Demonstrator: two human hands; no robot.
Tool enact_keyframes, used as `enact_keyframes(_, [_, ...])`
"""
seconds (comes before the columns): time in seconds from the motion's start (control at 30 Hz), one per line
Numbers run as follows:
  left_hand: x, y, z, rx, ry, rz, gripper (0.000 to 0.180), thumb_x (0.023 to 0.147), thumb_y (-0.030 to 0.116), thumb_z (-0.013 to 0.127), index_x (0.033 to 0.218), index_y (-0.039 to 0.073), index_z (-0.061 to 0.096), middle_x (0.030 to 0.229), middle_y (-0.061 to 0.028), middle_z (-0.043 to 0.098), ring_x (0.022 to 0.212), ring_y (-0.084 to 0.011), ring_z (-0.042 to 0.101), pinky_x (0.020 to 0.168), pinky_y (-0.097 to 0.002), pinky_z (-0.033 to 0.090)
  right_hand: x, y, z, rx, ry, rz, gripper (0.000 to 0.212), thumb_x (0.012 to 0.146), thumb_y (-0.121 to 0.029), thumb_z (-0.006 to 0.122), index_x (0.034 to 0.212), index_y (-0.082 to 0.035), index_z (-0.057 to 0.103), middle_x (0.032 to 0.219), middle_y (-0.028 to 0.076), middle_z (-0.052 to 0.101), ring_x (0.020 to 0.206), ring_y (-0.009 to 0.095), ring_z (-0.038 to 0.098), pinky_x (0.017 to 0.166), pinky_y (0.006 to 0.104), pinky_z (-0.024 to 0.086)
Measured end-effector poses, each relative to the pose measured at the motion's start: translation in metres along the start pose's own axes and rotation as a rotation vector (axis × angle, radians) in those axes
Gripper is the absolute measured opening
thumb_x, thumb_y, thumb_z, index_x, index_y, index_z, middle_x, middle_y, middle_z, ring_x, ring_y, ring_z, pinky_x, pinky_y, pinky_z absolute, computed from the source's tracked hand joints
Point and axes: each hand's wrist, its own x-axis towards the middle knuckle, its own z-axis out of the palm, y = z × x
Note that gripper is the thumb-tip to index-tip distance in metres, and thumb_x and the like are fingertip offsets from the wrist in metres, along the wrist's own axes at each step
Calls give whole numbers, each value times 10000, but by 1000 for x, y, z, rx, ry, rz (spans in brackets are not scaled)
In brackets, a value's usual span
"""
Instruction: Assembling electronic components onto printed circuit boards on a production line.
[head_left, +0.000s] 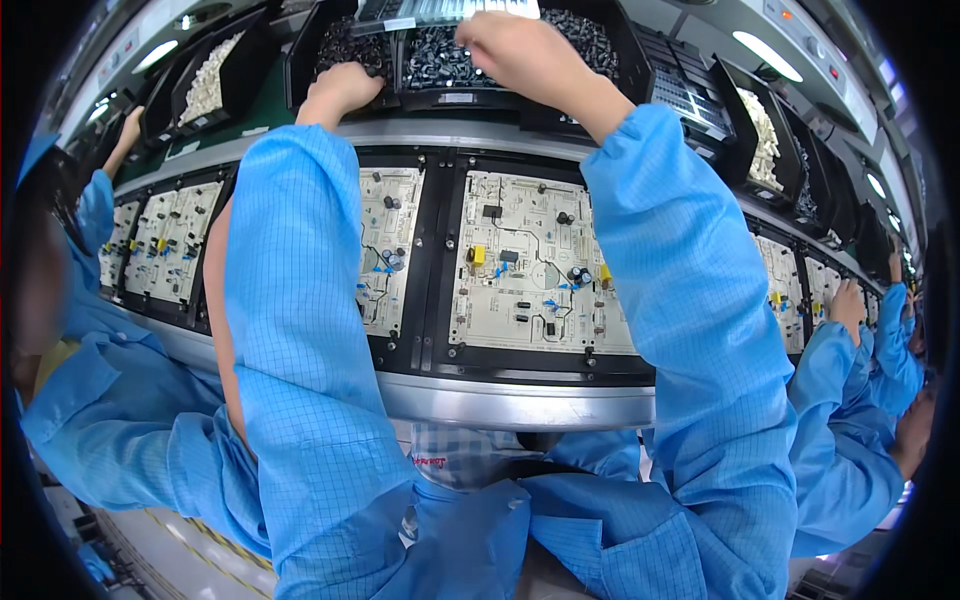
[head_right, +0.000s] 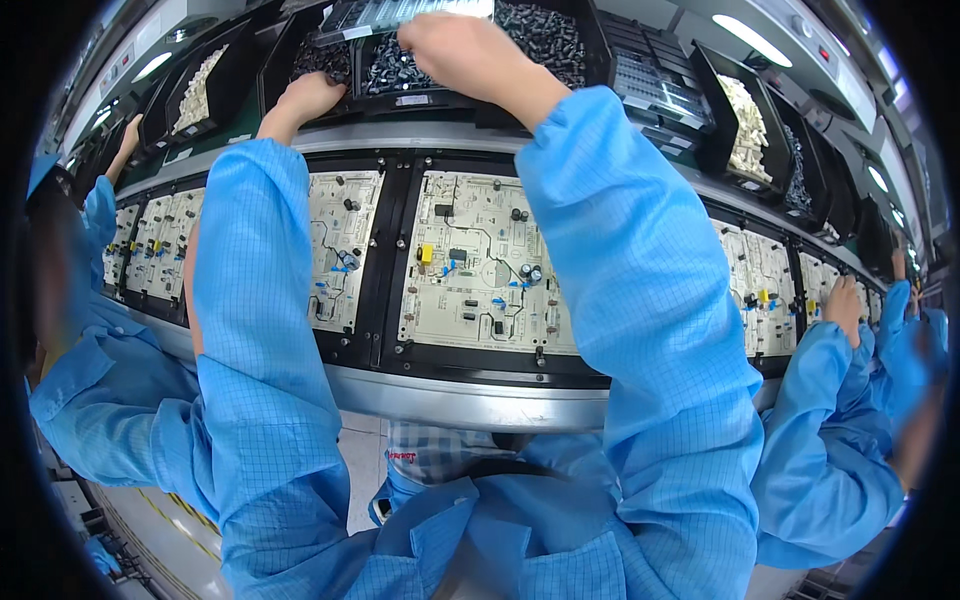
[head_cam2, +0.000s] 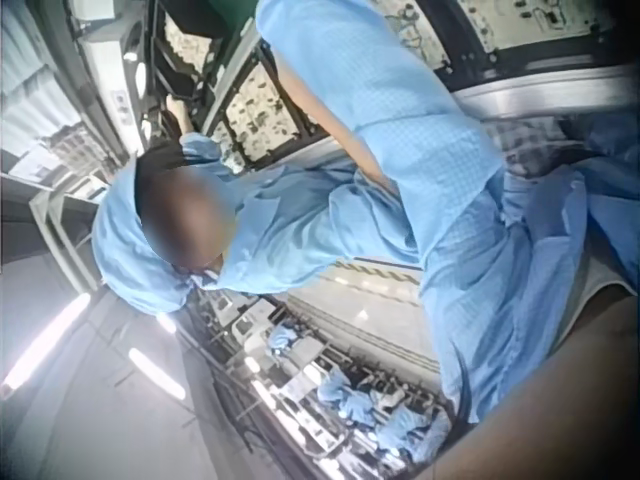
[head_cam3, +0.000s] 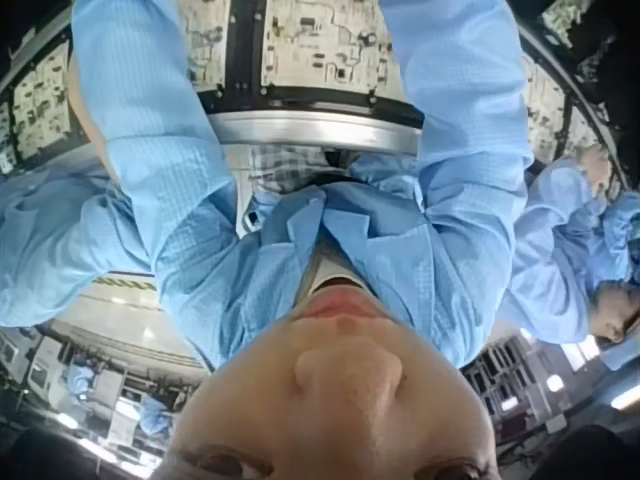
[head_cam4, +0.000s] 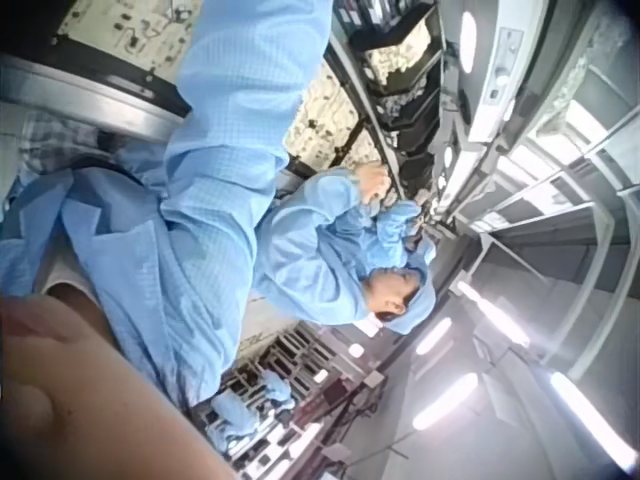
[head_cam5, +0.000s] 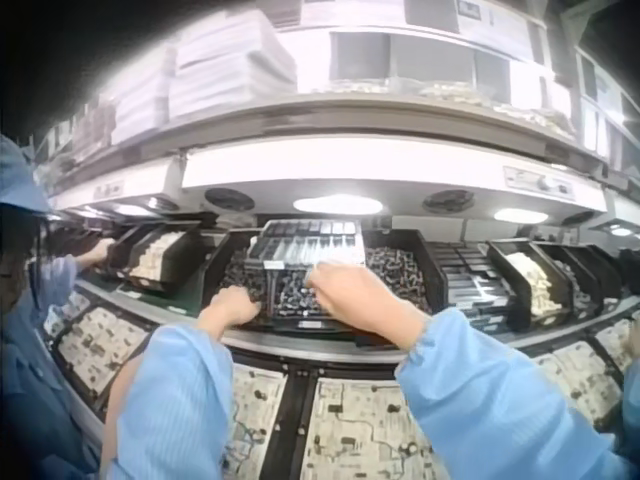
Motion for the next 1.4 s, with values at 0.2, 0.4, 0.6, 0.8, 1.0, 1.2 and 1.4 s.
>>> enact_keyframes(0.2, [24, 25, -2, 71, -49, 25, 430, 777, 337, 584, 1101, 66, 663, 1101, -153, 661, 1003, -311, 640, 891, -387, 477, 0, 37, 37, -117, -521, 215, 129, 783, -64, 557, 807, -16, 674, 831, 227, 650, 814, 384, 639, 716, 419, 504])
enact_keyframes(0.4, [46, -59, 11, 70, 122, 122, 450, 727, 340, 607, 966, -34, 678, 988, -264, 649, 947, -397, 631, 849, -421, 485, 39, 12, 42, -25, -579, 158, 149, 732, -30, 564, 812, 12, 682, 869, 244, 650, 833, 389, 644, 709, 428, 510])
enact_keyframes(0.6, [-14, 41, -9, -38, 131, -44, 347, 795, 246, 565, 1022, 8, 675, 1099, -215, 634, 1057, -370, 602, 902, -428, 479, 10, 33, 22, -89, -691, 244, 179, 729, -31, 563, 861, 15, 675, 884, 249, 648, 865, 389, 641, 710, 421, 511])
enact_keyframes(0.8, [-17, -19, -14, -268, 63, 249, 383, 778, 214, 558, 1094, 19, 653, 1169, -219, 604, 1111, -373, 575, 931, -454, 456, 13, 9, 7, -32, -540, 141, 144, 735, -39, 564, 824, 29, 656, 887, 257, 645, 871, 395, 637, 724, 430, 510])
enact_keyframes(1.0, [-11, 7, -12, -363, 105, 309, 350, 777, 176, 556, 1071, 17, 661, 1156, -224, 608, 1098, -366, 584, 912, -454, 463, 2, 6, -24, -19, -440, 257, 135, 772, -18, 541, 872, 35, 614, 833, 249, 637, 824, 397, 634, 709, 441, 503])
enact_keyframes(1.2, [-23, 39, -14, 149, 244, 23, 244, 789, 111, 547, 960, 14, 692, 1027, -212, 656, 979, -362, 637, 814, -433, 508, -26, -70, -99, 247, -380, 361, 120, 830, -80, 572, 927, -13, 594, 785, 166, 639, 771, 315, 635, 687, 393, 507])
enact_keyframes(1.4, [-29, 51, -4, 256, 363, 188, 188, 779, 54, 539, 863, -7, 696, 907, -220, 672, 869, -359, 667, 732, -438, 529, -84, -109, -83, 629, -351, 367, 201, 842, -76, 644, 1025, -47, 566, 847, 94, 689, 791, 209, 685, 687, 300, 535])
